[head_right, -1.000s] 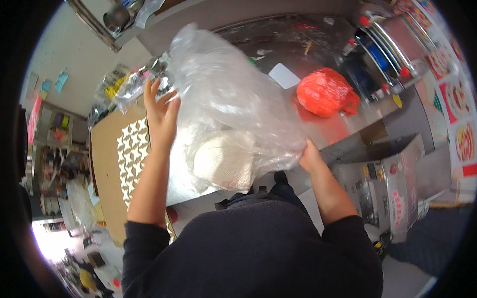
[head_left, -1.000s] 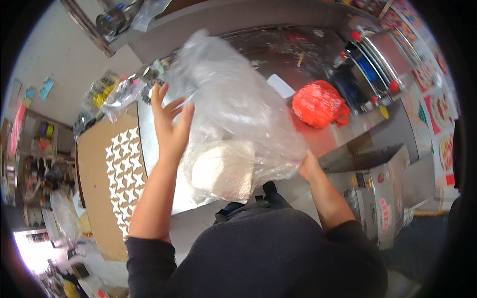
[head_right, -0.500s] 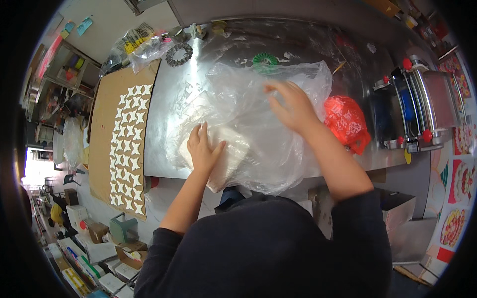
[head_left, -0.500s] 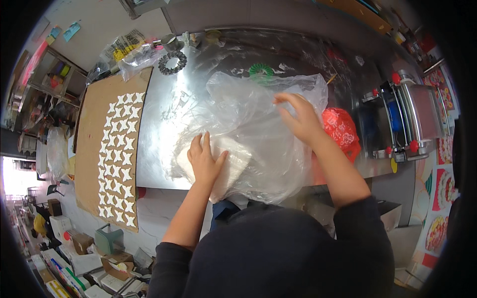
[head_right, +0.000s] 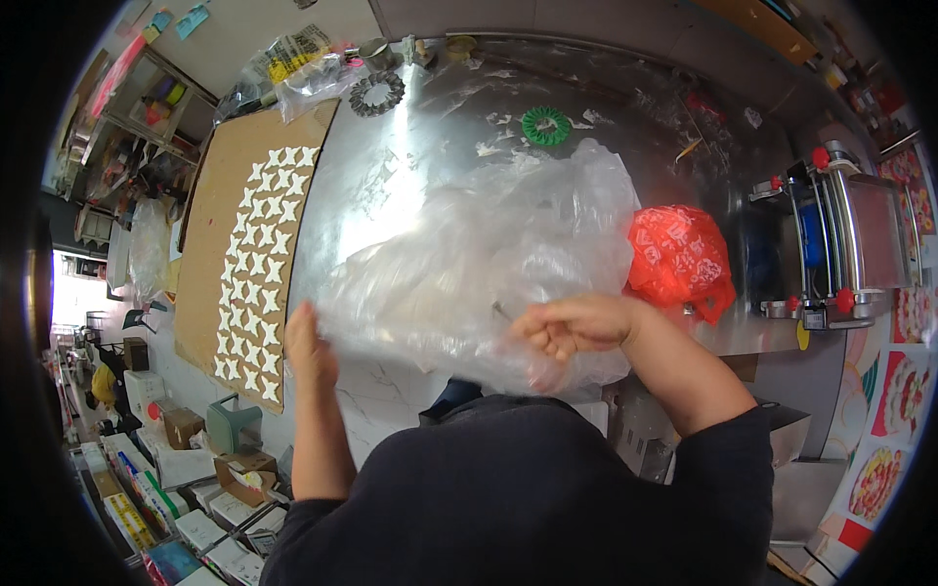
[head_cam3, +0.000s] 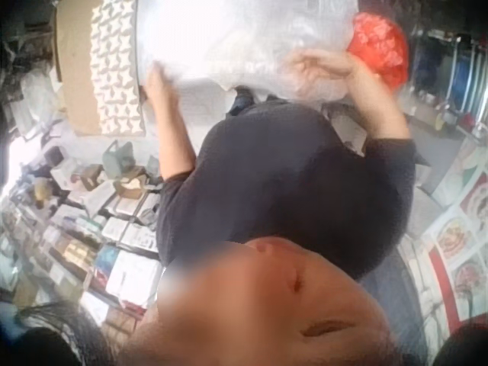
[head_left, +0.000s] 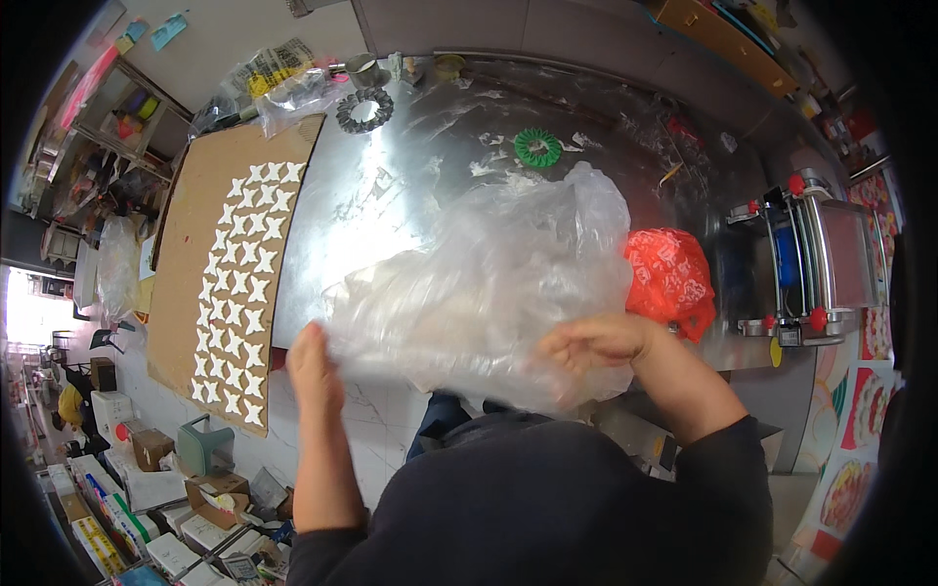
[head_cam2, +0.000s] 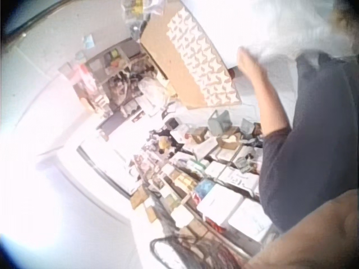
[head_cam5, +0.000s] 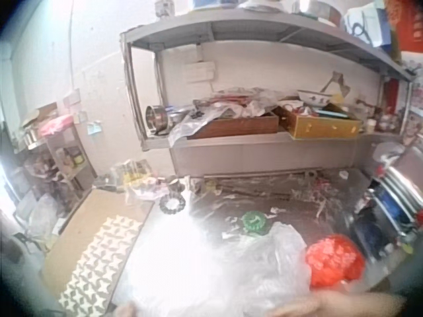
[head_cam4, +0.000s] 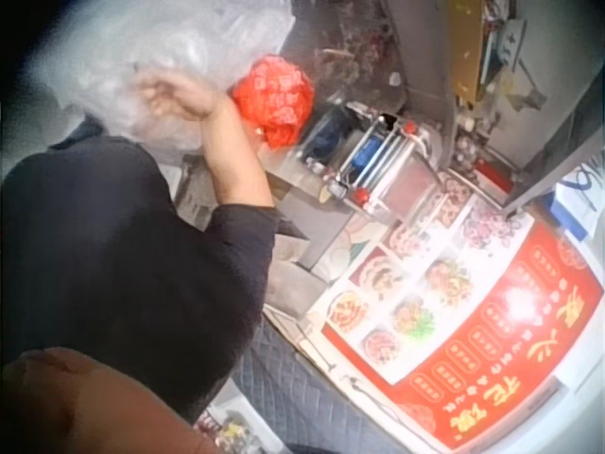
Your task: The person arranges white star-shaped dough pieces on a cardboard sheet, then retrieves a large block of dough from a plastic bag. The person repeatedly feeds the dough block through a dough sheeter machine, folding and re-feeding it to flatten and smooth the dough.
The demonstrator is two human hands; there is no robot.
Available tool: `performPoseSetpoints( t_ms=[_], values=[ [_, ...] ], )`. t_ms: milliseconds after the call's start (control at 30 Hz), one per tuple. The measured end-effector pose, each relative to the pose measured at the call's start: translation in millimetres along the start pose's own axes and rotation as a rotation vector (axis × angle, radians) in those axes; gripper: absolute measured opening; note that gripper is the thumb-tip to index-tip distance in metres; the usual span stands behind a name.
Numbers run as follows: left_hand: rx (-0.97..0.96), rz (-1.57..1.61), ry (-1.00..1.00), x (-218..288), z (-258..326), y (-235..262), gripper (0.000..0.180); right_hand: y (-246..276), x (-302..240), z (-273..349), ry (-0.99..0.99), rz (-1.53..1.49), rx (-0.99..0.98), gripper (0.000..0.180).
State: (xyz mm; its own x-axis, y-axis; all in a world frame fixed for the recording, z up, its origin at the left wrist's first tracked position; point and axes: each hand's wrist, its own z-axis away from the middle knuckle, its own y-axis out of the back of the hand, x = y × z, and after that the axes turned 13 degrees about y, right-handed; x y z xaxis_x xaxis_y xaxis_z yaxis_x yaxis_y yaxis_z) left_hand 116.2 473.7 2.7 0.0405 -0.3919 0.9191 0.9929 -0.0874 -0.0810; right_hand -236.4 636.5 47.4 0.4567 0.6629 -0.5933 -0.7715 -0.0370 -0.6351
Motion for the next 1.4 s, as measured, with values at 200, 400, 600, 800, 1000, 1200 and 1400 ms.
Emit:
performPoseSetpoints(
  t_ms=[200, 400, 600, 800, 1000, 1200, 1400],
  values=[
    [0.158, -1.283, 0.072, 1.5, 8.1, 100.0, 0.023, -8.3, 13.8, -100.1, 0.291, 1.347, 0.233, 0.033],
    [0.207, -0.613, -0.653, 14.1, 5.2, 42.9, 0.011, -46.2, 32.6, -180.2, 0.488, 1.581, -0.014, 0.046],
    [-0.647, -1.189, -0.812, 12.0, -22.1, -69.6, 0.015, -1.0, -18.2, -181.2, 0.468, 1.914, 1.237, 0.053],
    [-0.368, -1.558, -0.214, 6.1, -37.8, -5.5, 0.026, -2.9, 2.2, -149.8, 0.605, 1.699, 0.492, 0.033],
    [-0.629, -1.369, -0.37, 23.1, -48.7, 0.7, 0.017, -12.0, 25.0, -194.8, 0.505, 1.84, 0.771, 0.037],
    [-0.161, -1.107, -0.897, -5.0, -105.2, -64.1, 0.042, -8.9, -11.3, -245.9, 0.038, 1.602, 0.445, 0.065],
    [-0.346, -1.316, -0.01, -37.4, -115.5, -22.1, 0.061, -33.9, -20.2, -244.5, 0.193, 1.571, 0.392, 0.074]
  ],
)
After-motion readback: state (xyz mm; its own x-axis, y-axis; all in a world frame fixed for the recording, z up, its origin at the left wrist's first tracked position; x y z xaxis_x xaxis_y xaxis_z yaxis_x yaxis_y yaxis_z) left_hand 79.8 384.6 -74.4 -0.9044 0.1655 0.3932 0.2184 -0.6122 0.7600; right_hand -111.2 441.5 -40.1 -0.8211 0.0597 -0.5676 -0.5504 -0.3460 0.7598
